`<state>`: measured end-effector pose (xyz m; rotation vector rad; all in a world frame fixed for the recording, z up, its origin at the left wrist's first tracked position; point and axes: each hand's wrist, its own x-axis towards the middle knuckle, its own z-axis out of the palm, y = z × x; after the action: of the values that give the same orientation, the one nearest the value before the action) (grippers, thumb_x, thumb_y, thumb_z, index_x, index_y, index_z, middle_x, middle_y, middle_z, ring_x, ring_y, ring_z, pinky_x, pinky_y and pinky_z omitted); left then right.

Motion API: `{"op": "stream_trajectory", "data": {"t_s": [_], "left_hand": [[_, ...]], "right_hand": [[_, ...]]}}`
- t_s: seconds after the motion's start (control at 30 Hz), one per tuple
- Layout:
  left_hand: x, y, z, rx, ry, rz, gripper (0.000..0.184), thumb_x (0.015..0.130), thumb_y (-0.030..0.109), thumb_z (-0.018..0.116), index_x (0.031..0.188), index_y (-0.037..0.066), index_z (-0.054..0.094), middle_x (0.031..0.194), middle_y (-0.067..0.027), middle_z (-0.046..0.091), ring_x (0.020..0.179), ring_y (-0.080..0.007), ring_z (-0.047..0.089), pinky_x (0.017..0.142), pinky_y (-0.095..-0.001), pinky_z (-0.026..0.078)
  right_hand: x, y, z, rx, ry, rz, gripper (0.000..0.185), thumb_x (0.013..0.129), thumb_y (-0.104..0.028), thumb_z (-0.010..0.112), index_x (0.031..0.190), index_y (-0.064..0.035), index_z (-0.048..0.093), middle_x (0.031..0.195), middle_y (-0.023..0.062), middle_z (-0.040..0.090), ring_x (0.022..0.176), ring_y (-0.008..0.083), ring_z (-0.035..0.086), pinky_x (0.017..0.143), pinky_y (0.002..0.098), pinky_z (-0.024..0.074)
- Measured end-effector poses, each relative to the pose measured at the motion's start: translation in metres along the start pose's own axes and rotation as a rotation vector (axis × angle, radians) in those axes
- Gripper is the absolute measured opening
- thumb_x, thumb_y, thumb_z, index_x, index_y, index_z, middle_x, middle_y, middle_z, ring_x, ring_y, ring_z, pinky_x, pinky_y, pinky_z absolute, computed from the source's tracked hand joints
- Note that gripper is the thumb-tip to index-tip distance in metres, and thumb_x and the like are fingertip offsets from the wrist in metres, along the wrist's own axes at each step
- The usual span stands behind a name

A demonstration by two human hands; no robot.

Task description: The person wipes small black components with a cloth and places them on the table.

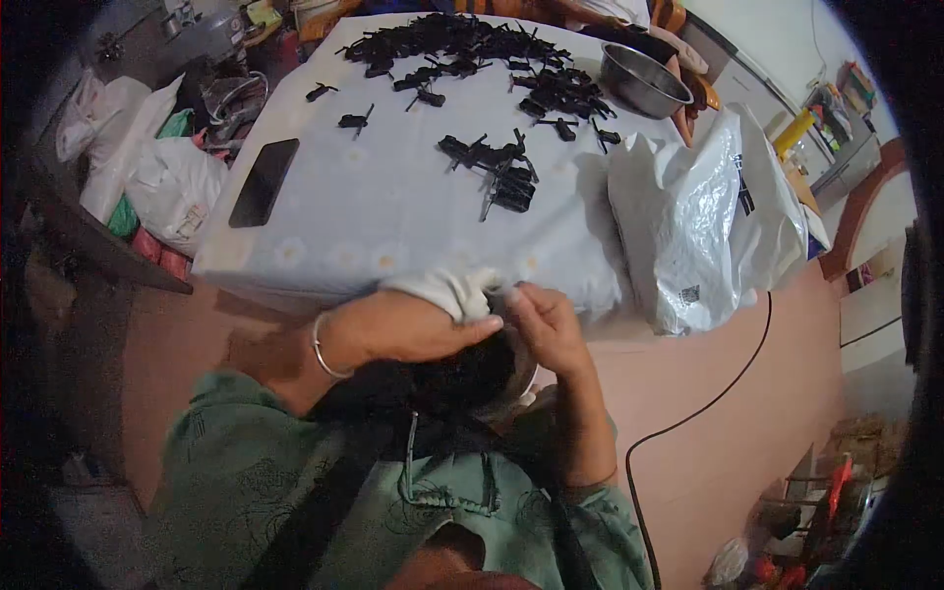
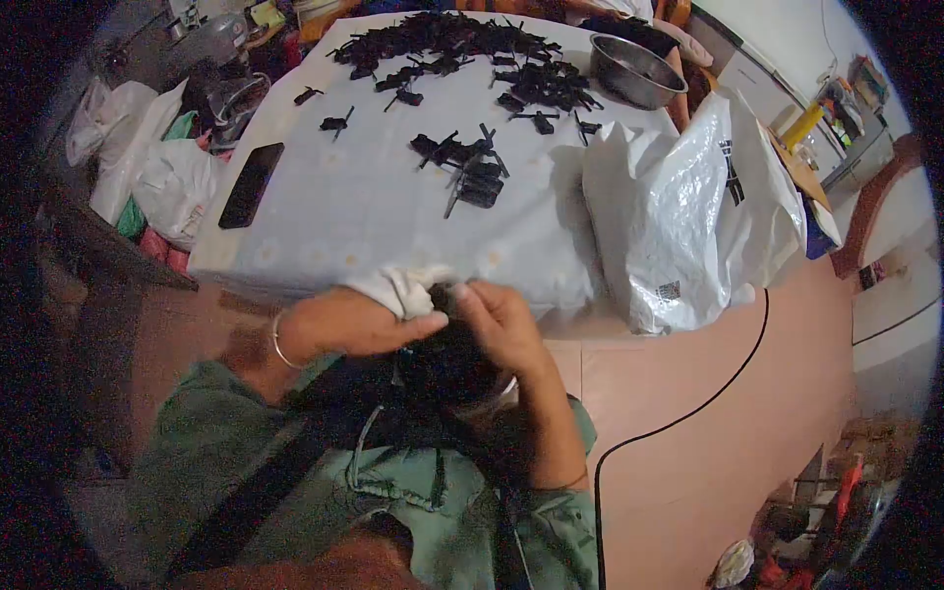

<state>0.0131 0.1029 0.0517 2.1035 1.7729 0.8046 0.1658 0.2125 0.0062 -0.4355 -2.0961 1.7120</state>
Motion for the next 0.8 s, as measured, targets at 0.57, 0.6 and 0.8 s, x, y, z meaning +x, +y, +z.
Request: {"op": "stream_trajectory", "data": {"t_s": [0.57,0.6,0.8], "left_hand": [[0.099,-0.052,0.003,0.502,-0.044,-0.150,0.017,0.076,0.014,0.045,0.086,0.008,0.057,0.086,-0.0169,0.055,0.078,-0.0324,0.057,0.066,-0.0391,0.047],[0.091,-0.052,0.004,0.488,0.008,-0.105,0.016,0.076,0.015,0.046,0.085,0.008,0.057,0.084,-0.0167,0.055,0.076,-0.0324,0.057,0.065,-0.0394,0.047],[0.072,-0.053,0.010,0.445,0.092,0.014,0.013,0.075,0.019,0.048,0.074,0.009,0.057,0.080,-0.0138,0.057,0.071,-0.0317,0.058,0.059,-0.0377,0.046]], "right_hand": [[0.003,0.001,-0.004,0.030,0.276,-0.003,0.025,0.087,-0.021,0.052,0.069,-0.0040,0.050,0.059,-0.0075,0.040,0.056,0.0027,0.034,0.049,0.0190,0.0291],[0.002,-0.001,-0.003,0.037,0.294,0.020,0.025,0.087,-0.021,0.052,0.069,-0.0038,0.050,0.060,-0.0070,0.040,0.057,0.0031,0.035,0.051,0.0193,0.0300],[0.007,0.010,0.001,-0.067,0.338,-0.057,0.025,0.087,-0.021,0.052,0.071,-0.0021,0.051,0.061,-0.0055,0.042,0.059,0.0040,0.036,0.053,0.0201,0.0322]]}}
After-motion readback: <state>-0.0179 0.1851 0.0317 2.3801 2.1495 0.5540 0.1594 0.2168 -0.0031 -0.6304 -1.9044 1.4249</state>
